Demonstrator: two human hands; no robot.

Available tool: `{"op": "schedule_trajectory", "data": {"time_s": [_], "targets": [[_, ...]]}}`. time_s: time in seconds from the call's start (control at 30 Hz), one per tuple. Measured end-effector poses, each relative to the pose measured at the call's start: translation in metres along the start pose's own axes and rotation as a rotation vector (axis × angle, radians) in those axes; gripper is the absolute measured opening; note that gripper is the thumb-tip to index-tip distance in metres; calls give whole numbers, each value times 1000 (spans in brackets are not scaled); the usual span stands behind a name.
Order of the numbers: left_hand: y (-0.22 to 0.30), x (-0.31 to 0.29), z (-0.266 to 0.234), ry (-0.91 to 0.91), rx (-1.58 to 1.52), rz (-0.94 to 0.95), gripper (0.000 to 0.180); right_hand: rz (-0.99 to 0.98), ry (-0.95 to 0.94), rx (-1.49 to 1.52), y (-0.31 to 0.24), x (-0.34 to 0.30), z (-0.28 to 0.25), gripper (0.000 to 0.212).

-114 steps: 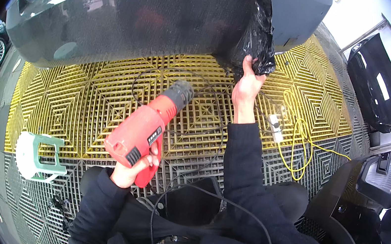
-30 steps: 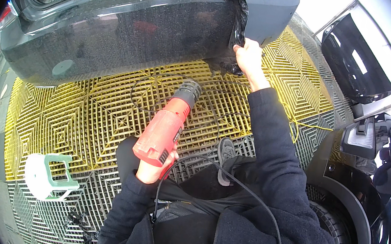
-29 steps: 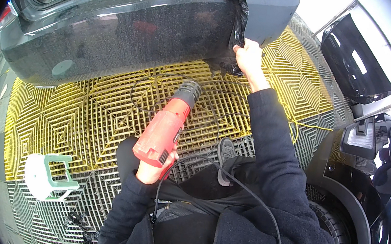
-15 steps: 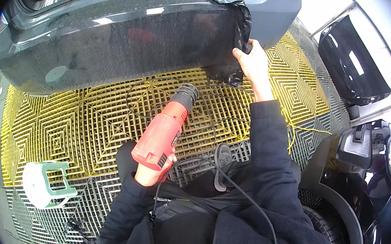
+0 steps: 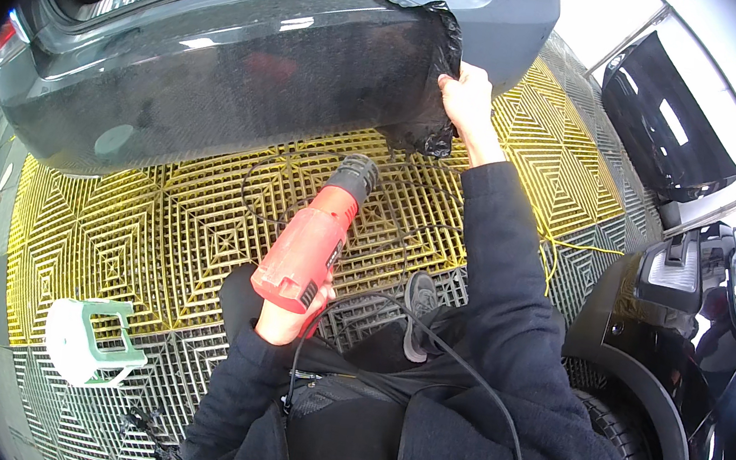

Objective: The person uses a red heat gun in the left hand to warm a black vinyl wrap on the rear bumper of a dark car while peeling it off with the right hand. The wrap is removed in sections along the lower edge of the bumper.

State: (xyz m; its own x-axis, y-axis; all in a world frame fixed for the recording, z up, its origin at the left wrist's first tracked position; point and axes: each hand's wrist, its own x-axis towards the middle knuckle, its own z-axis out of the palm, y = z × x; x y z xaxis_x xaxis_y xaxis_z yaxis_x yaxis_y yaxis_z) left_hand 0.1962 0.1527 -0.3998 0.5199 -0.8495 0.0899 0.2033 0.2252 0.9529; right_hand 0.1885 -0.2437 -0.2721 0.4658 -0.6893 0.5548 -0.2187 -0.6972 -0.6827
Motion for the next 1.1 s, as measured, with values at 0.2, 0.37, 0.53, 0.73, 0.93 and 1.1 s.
{"op": "schedule_trajectory", "data": {"time_s": [0.2,0.37,0.53,0.73,0.93,1.1], "targets": [[5,-8,5,25,40,17,25,-10,-39,-64,1,2,0,20],[5,-9,4,13,76,15,26,-47,-30,-132,-1,2,3,20],[6,-14,6,69,-17,17,25,-77,-29,-50,-1,0,6,20],[8,-14,0,45,42,67,26,-83,-51,-157,-2,-2,6,27],[5,-9,-6,27,31,35,27,-45,-88,-78,0,-6,5,27],[2,0,-7,60,22,59,22,-32,-79,-139,-10,-7,-9,29]]}}
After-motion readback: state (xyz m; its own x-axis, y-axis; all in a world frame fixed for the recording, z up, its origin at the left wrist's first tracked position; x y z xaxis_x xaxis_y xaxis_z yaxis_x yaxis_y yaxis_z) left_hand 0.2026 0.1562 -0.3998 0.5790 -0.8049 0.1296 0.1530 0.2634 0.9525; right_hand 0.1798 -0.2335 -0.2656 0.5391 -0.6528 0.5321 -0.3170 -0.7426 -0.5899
